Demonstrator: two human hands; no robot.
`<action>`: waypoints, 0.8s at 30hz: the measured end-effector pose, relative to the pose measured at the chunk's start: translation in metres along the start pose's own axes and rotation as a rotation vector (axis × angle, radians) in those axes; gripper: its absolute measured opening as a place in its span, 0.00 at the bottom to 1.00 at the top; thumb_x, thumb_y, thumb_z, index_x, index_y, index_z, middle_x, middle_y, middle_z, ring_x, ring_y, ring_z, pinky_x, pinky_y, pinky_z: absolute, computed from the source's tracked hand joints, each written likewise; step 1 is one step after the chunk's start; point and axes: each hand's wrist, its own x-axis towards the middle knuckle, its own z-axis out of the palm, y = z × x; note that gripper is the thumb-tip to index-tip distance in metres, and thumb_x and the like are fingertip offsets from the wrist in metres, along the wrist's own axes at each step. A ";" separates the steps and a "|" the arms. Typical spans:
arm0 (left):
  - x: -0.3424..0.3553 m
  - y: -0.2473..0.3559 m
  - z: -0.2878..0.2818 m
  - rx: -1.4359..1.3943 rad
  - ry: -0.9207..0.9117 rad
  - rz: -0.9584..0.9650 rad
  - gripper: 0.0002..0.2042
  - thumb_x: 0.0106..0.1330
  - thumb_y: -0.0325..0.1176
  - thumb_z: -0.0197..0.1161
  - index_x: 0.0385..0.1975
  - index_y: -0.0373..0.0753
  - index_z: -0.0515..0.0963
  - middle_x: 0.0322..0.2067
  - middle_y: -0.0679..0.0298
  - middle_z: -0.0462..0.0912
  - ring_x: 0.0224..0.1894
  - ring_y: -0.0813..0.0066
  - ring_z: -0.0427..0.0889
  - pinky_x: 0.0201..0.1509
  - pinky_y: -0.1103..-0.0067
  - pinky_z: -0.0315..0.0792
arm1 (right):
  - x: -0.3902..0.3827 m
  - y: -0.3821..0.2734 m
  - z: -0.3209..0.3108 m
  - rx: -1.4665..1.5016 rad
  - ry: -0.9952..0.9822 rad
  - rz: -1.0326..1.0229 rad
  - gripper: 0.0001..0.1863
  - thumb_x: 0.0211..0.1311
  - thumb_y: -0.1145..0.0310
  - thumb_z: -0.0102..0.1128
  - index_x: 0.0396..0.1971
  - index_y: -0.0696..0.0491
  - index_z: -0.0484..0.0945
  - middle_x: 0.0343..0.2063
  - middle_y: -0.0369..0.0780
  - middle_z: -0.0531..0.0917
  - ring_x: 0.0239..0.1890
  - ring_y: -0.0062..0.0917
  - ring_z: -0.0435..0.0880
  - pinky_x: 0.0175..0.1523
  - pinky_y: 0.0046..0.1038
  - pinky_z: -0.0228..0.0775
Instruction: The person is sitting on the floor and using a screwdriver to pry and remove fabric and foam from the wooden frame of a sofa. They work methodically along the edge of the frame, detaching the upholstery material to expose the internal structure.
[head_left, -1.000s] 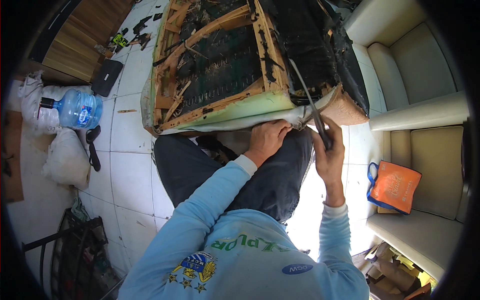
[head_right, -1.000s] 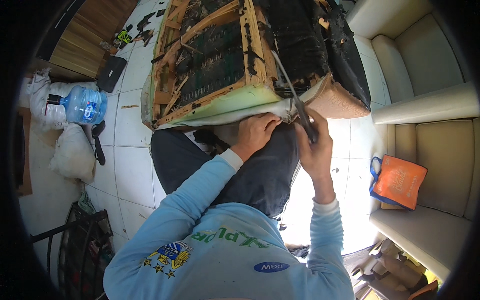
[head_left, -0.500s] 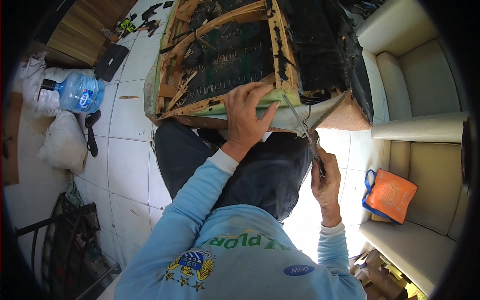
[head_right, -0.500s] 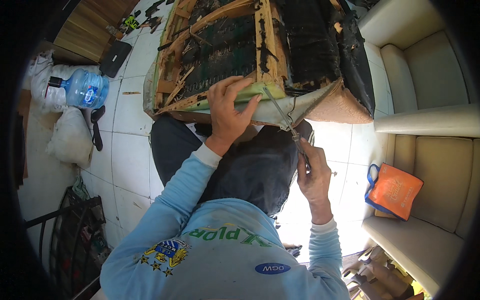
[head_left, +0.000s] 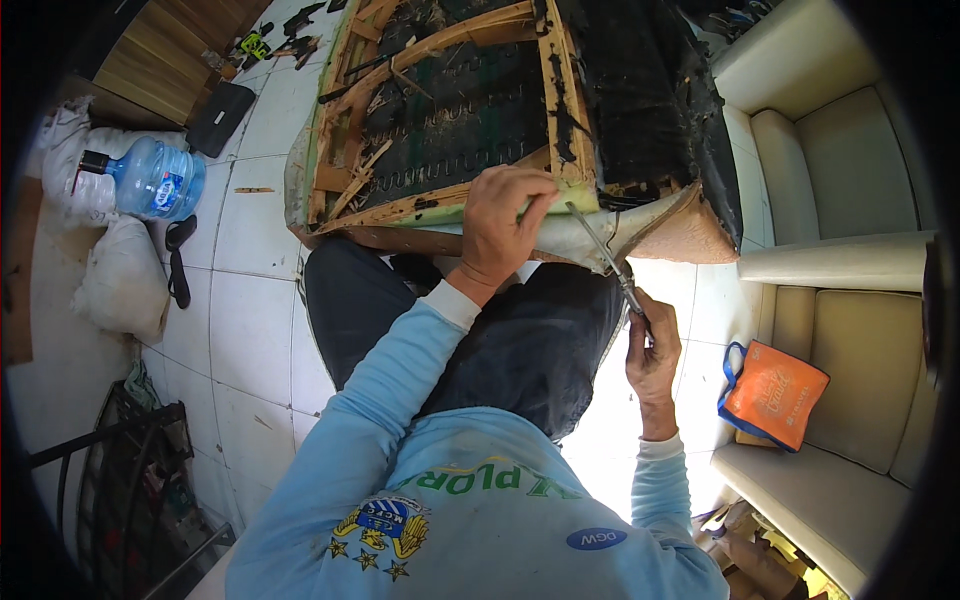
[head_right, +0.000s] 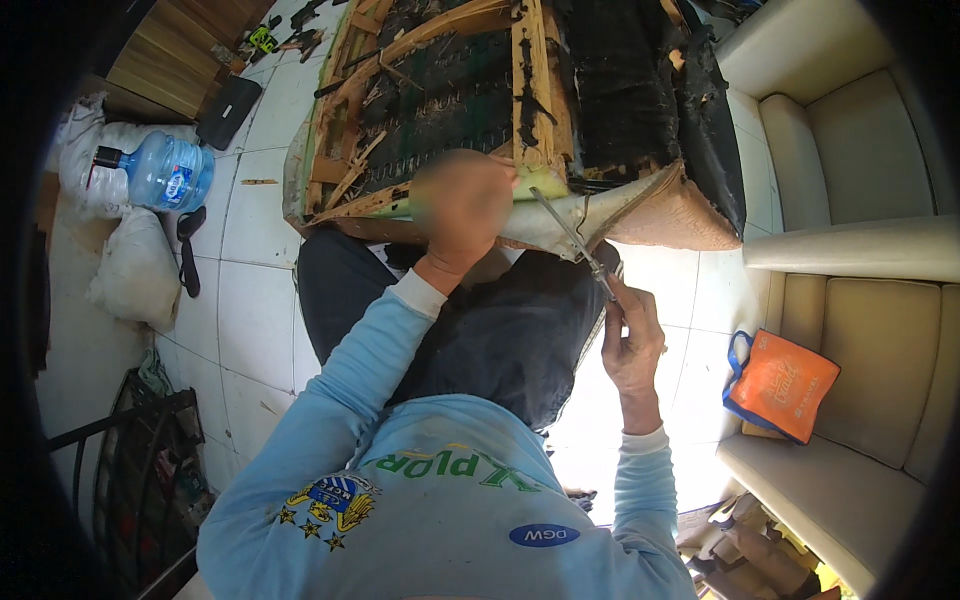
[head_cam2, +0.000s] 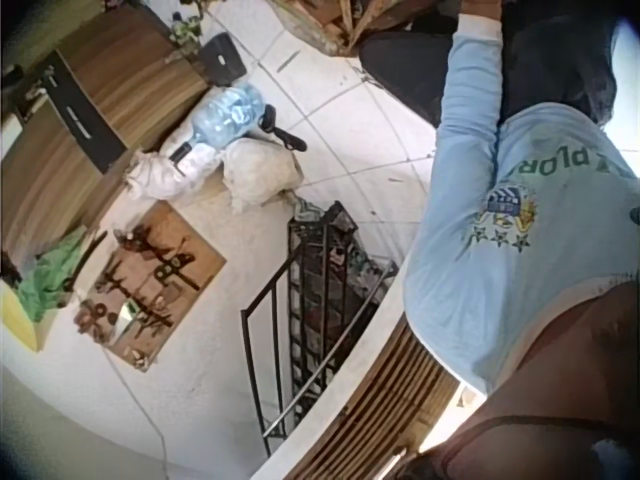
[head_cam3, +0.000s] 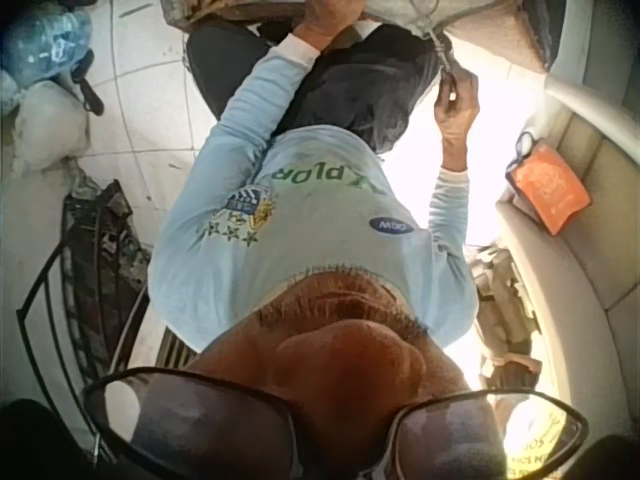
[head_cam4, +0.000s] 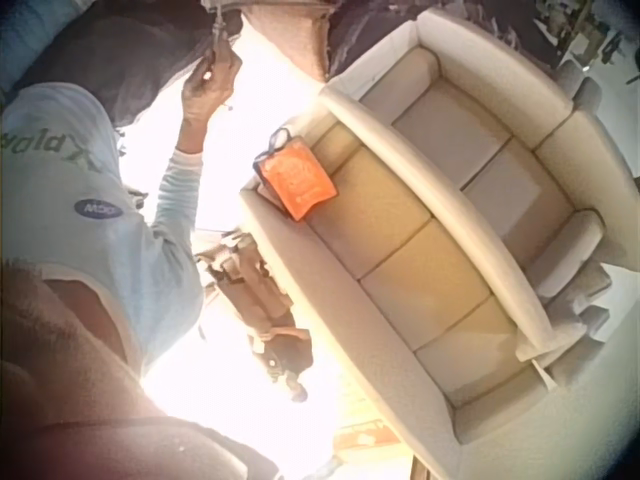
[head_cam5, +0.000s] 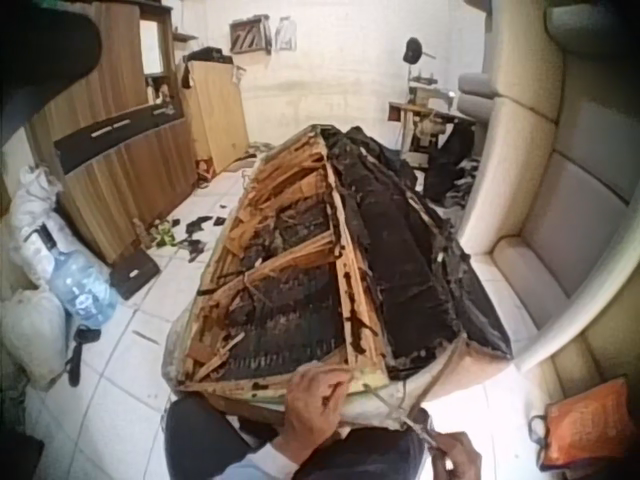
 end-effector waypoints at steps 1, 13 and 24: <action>-0.001 0.000 0.000 -0.057 0.019 -0.071 0.10 0.67 0.25 0.74 0.47 0.39 0.86 0.43 0.61 0.90 0.49 0.60 0.86 0.57 0.67 0.76 | -0.003 -0.002 0.000 0.015 0.000 0.000 0.24 0.69 0.87 0.62 0.62 0.55 0.84 0.41 0.46 0.85 0.37 0.30 0.88 0.42 0.29 0.81; 0.007 -0.003 -0.010 0.128 -0.124 0.012 0.28 0.74 0.41 0.70 0.68 0.33 0.74 0.60 0.45 0.83 0.61 0.46 0.81 0.70 0.58 0.69 | -0.034 -0.037 0.034 0.177 0.075 0.088 0.19 0.73 0.83 0.59 0.61 0.63 0.81 0.40 0.48 0.85 0.37 0.31 0.85 0.45 0.29 0.77; 0.021 0.005 -0.021 0.083 -0.370 -0.111 0.34 0.70 0.54 0.73 0.62 0.30 0.78 0.46 0.49 0.85 0.49 0.47 0.82 0.59 0.59 0.71 | -0.041 -0.059 0.064 0.179 0.157 0.087 0.20 0.75 0.82 0.60 0.64 0.62 0.78 0.42 0.48 0.85 0.41 0.36 0.86 0.50 0.31 0.78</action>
